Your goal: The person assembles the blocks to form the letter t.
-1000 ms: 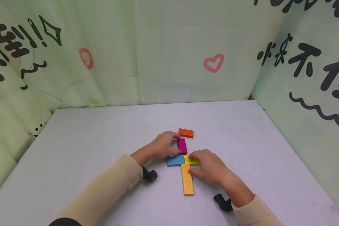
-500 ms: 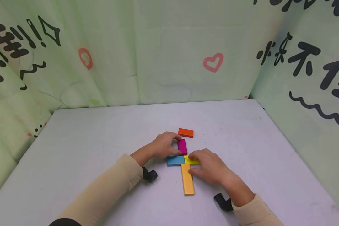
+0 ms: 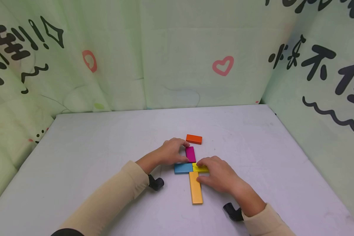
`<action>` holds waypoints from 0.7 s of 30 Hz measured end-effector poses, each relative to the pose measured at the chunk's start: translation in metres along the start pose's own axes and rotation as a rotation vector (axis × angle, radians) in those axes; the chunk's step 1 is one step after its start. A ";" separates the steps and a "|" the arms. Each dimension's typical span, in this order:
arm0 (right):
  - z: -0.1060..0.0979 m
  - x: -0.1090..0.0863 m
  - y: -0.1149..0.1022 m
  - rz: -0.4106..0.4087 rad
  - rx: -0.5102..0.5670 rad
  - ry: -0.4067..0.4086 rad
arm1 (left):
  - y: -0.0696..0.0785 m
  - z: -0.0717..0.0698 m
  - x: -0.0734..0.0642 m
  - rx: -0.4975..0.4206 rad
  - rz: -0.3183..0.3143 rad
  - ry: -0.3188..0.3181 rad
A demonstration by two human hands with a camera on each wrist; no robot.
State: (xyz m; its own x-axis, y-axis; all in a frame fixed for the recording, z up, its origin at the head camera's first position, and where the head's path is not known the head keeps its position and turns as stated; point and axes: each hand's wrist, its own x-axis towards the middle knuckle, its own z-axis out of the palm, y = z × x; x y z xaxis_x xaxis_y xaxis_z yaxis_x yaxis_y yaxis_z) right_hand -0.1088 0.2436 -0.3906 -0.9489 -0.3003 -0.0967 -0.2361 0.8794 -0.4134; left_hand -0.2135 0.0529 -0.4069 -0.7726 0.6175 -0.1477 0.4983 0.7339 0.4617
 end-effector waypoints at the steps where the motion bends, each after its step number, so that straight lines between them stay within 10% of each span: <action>1: 0.000 0.000 0.000 -0.001 -0.001 -0.001 | 0.000 0.000 0.000 0.000 0.000 -0.001; 21: 0.000 -0.001 0.001 -0.020 -0.004 0.014 | 0.000 -0.001 0.000 -0.008 0.012 -0.037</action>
State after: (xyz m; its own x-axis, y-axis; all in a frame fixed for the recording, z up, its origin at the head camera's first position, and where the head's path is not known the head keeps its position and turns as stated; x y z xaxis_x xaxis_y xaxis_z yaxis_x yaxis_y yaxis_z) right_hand -0.1075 0.2445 -0.3909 -0.9468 -0.3126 -0.0762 -0.2557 0.8746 -0.4119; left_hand -0.2134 0.0527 -0.4058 -0.7517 0.6362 -0.1740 0.5039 0.7241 0.4708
